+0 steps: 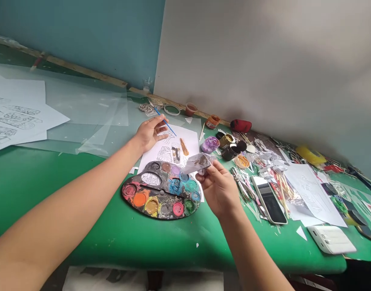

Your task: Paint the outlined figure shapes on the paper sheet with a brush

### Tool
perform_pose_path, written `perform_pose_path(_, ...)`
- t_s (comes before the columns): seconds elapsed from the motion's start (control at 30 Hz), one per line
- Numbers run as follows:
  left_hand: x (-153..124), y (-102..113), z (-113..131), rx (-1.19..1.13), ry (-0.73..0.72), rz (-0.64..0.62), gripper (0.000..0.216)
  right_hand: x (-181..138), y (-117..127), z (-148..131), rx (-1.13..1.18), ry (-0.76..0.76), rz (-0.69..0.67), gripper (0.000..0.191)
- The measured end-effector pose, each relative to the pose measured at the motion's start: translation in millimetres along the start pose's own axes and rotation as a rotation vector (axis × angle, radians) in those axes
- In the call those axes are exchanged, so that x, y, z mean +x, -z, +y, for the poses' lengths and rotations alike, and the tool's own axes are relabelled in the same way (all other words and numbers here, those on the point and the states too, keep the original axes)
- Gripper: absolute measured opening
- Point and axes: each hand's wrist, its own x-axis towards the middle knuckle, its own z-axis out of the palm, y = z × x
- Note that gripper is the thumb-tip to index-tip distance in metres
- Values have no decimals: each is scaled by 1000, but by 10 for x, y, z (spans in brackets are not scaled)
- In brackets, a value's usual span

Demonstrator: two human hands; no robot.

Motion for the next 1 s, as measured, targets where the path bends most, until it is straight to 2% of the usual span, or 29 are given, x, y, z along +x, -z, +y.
perform_pose_path(0.13, -43, 4, 13, -5, -20, 11, 32, -220, -21, -23, 99, -52, 44, 20)
perform_pose_path(0.27, -93, 3, 42, -45, -38, 32, 26, -320, 159, -20, 13, -3, 148, 23)
perform_pose_path(0.37, -126, -10, 65, -80, -17, 34, 25, -362, 425, -73, -290, 207, 217, 20)
perform_pose_path(0.5, -176, -50, 84, -106, 3, 30, 25, -330, 876, -263, -840, 660, 316, 13)
perform_pose_path(0.6, -209, -79, 96, -110, 1, 28, 23, -200, 1231, -403, -1127, 806, 426, 14)
perform_pose_path(0.67, -221, -88, 103, -115, -3, 17, 21, -54, 1465, -470, -1249, 758, 497, 17)
perform_pose_path(0.8, -210, -72, 105, -115, -4, -3, 20, 305, 1889, -596, -1381, 541, 601, 21)
perform_pose_path(0.87, -200, -59, 105, -106, -4, 2, 20, 442, 2024, -663, -1368, 447, 582, 19)
perform_pose_path(0.93, -207, -61, 116, -101, -15, -4, 19, 504, 2039, -698, -1341, 444, 532, 22)
perform_pose_path(1.0, -248, -94, 139, -95, -16, -53, 20, 484, 1888, -663, -1295, 518, 485, 26)
